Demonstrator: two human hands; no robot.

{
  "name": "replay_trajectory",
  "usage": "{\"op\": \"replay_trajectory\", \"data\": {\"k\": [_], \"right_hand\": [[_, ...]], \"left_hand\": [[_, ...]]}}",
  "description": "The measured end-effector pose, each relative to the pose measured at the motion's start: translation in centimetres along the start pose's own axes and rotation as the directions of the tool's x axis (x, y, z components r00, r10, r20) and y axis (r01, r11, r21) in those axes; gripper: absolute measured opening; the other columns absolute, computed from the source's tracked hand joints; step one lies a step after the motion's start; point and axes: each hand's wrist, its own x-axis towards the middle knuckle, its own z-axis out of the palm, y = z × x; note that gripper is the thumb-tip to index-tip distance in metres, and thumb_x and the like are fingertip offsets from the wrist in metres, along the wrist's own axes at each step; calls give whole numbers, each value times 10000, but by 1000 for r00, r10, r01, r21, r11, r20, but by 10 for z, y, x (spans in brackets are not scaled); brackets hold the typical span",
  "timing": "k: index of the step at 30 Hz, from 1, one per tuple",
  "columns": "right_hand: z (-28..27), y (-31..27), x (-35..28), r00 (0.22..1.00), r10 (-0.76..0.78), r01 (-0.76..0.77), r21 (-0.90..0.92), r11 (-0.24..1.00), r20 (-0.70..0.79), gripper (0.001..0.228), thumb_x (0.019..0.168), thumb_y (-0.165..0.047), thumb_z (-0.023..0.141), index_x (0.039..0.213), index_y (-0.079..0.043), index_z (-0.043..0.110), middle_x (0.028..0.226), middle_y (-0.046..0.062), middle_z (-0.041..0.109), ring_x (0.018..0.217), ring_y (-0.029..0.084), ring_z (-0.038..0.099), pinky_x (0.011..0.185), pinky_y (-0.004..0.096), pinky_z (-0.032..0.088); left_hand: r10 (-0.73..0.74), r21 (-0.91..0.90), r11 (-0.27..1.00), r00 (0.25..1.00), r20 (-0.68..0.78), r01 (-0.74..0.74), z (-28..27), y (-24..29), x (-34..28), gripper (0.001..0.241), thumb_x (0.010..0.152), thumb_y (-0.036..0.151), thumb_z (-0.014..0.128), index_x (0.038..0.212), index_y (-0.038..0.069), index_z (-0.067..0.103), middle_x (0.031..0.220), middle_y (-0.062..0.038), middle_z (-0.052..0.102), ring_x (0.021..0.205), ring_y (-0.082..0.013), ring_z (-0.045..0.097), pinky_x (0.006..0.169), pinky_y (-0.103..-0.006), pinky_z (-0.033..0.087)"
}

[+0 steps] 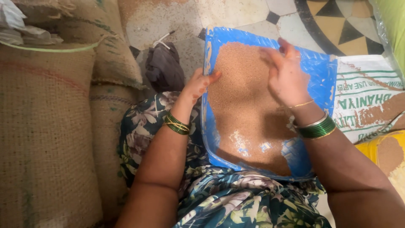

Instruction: The person is manually sifting and cleaning small brown seeds in a blue plastic tray.

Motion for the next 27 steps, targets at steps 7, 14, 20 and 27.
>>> {"op": "replay_trajectory", "data": {"k": [7,14,20,27], "right_hand": [[-7,-21,3,874,228,-37,-409,912,428,342,891,-63,555,1019,-271,794,1525,87,527,1389,360,495,1028,505,489],[2,8,-6,987,106,-86,-156,984,122,324,953,-69,525,1156,-222,727,1522,136,488,1393,379,489,1078,508,482],[2,10,-9,923,224,-97,-374,922,313,267,822,-65,565,825,-228,777,1406,69,617,1348,336,518,958,504,510],[-2,26,-8,992,95,-96,-9,995,-88,317,989,20,456,1122,-70,730,1412,249,568,1315,422,539,1120,509,457]], "left_hand": [[59,-9,998,995,79,-59,0,6,-5,412,855,335,800,1089,3,729,992,-36,708,913,-129,626,795,-300,501],[67,10,998,996,66,-68,-1,0,0,393,854,340,803,1057,14,723,955,-22,692,878,-120,611,755,-302,494],[51,46,998,998,47,-54,-2,-2,-2,395,857,352,798,1048,13,727,943,-23,685,878,-123,608,752,-301,492],[57,19,998,996,71,-59,1,7,-5,396,868,359,794,1068,23,730,943,-15,688,862,-112,602,736,-292,495]]}}
